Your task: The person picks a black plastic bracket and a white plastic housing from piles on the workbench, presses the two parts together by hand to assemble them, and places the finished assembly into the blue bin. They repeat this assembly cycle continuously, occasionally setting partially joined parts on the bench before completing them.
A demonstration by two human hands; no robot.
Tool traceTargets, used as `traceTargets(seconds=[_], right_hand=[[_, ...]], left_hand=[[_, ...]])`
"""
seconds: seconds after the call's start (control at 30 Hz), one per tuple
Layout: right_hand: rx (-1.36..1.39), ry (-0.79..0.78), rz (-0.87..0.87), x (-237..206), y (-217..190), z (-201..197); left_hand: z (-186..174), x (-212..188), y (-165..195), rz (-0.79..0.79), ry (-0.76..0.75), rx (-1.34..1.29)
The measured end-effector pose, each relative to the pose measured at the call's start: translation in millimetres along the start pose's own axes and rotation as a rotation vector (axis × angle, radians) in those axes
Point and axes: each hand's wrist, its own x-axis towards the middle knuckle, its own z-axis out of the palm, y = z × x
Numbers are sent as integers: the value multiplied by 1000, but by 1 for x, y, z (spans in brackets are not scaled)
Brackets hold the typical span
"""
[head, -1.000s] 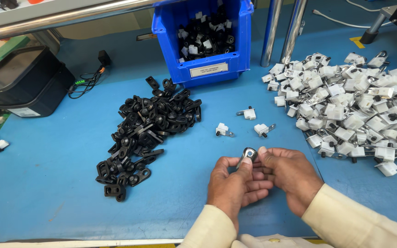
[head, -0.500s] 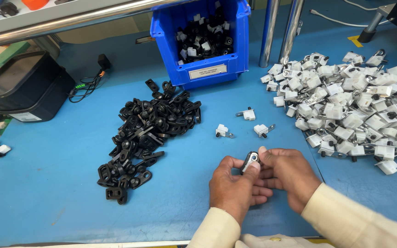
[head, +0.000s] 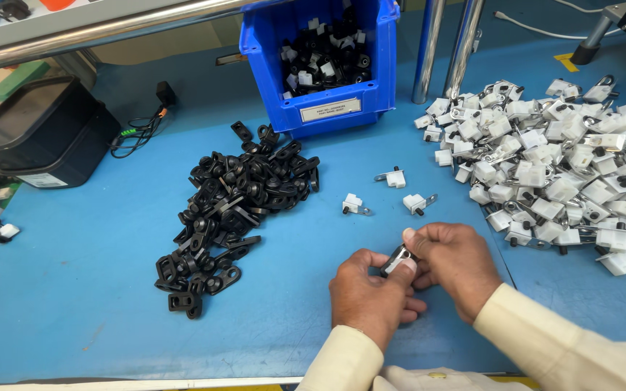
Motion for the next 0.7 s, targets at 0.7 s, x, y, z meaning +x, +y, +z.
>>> traceTargets(seconds=[0.7], right_hand=[[-253, -311, -363, 8, 9, -36]], left_hand=[[-10, 14, 1, -105, -117, -189]])
